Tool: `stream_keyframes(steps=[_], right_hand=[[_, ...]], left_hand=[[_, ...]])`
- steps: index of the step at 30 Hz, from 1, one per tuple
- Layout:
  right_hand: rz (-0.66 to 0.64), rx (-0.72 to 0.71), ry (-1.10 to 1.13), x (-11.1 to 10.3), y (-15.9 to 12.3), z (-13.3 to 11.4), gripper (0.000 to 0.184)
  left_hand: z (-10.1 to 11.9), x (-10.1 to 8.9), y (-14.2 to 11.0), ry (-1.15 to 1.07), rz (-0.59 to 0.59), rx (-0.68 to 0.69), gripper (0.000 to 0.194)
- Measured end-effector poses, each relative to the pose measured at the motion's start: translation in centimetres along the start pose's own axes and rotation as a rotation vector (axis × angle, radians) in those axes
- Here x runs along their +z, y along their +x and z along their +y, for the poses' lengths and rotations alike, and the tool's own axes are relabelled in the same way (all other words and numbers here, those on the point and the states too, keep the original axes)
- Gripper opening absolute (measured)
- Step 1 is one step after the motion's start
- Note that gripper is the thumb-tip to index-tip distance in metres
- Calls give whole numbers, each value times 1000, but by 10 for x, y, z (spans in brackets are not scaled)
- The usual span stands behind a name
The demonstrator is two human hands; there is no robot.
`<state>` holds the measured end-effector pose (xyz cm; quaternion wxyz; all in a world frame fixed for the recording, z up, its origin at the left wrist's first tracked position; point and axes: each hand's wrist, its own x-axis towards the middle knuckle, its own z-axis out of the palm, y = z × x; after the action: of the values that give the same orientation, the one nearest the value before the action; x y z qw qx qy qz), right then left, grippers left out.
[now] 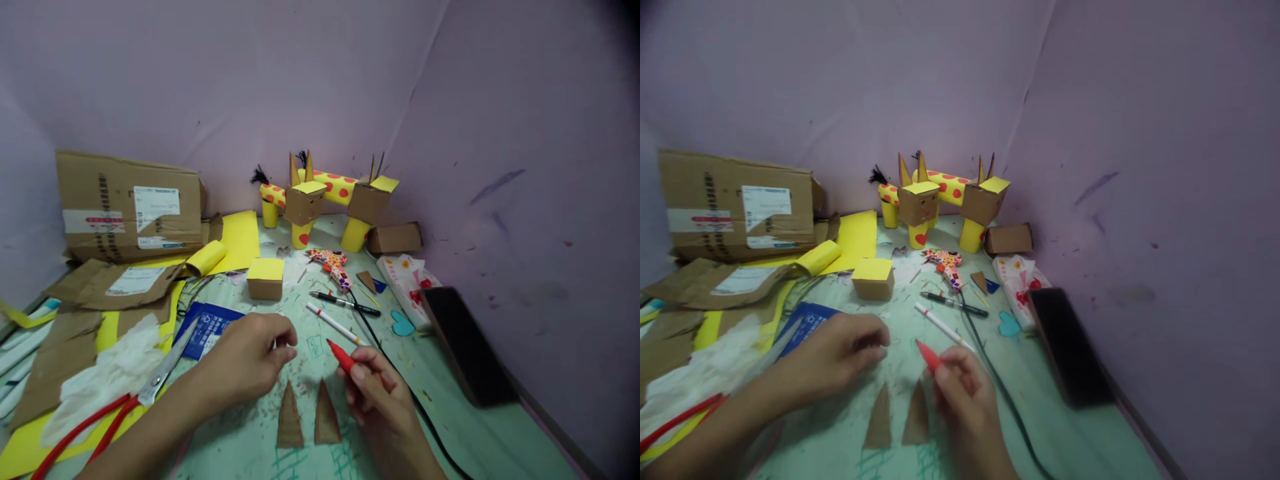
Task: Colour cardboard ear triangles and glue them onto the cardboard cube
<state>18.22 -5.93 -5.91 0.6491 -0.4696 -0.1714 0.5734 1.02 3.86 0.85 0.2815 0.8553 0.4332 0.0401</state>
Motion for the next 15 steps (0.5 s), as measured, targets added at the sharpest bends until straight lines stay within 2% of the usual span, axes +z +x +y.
stream_keyframes(steps=[3, 5, 7, 9, 11, 15], right_hand=[[73, -81, 59, -2, 4, -9, 36], [119, -122, 77, -5, 8, -15, 42], [156, -142, 73, -7, 10, -18, 44], [169, -148, 67, -8, 11, -18, 41], [172, -155, 72, -8, 10, -18, 38], [204, -144, 90, -8, 6, -17, 34]], left_hand=[[2, -19, -9, -150, 160, -123, 19], [0, -33, -16, -139, 280, -182, 22], [-4, -46, -21, -65, 340, -233, 24], [-10, -55, -25, 32, 294, -289, 24], [-18, -62, -29, 132, 194, -335, 23], [-33, -75, -43, 252, 65, -344, 19]])
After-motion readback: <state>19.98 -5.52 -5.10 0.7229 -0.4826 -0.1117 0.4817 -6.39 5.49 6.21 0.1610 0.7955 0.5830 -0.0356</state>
